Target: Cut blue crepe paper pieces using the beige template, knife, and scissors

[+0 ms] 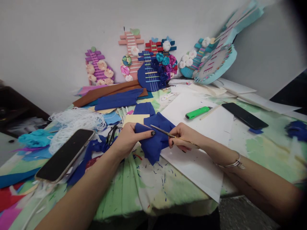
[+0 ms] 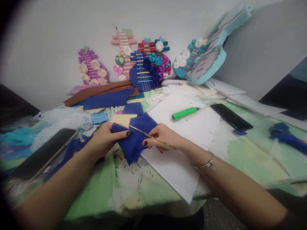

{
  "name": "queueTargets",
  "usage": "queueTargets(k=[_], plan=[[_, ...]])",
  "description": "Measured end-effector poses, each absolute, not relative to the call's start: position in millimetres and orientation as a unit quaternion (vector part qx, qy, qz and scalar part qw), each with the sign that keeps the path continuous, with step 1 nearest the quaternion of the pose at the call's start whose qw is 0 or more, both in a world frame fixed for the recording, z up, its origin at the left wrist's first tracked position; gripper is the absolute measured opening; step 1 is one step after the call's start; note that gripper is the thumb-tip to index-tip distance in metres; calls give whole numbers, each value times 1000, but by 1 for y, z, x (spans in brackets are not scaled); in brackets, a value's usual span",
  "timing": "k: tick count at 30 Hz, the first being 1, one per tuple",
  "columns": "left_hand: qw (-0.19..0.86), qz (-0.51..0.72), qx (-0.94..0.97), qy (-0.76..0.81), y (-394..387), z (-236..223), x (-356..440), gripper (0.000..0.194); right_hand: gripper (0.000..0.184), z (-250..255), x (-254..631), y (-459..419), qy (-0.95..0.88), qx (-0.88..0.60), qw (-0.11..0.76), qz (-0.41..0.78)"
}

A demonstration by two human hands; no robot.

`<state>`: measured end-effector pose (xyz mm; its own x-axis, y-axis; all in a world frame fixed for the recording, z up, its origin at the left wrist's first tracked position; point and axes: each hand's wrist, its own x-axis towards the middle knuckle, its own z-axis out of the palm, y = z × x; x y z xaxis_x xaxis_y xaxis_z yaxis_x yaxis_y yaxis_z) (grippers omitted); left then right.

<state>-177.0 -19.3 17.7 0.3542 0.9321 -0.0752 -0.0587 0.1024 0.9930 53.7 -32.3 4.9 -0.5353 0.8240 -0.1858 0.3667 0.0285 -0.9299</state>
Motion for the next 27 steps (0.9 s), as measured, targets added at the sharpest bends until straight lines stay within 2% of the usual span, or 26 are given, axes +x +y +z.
queueTargets(k=[5,14,20,27], plan=[[626,359,576,383,-20,14,-175,21,43,0,52,-32,-684,-377,267,565],[664,287,592,355,-28,16,-168,22,52,-2,50,-38,-706,-338,241,574],[699,291,558,339,-28,13,-167,19,50,0,49,-39,-698,-352,242,575],[717,293,531,344,-30,4,-164,23,37,5,46,-43,-706,-387,230,546]])
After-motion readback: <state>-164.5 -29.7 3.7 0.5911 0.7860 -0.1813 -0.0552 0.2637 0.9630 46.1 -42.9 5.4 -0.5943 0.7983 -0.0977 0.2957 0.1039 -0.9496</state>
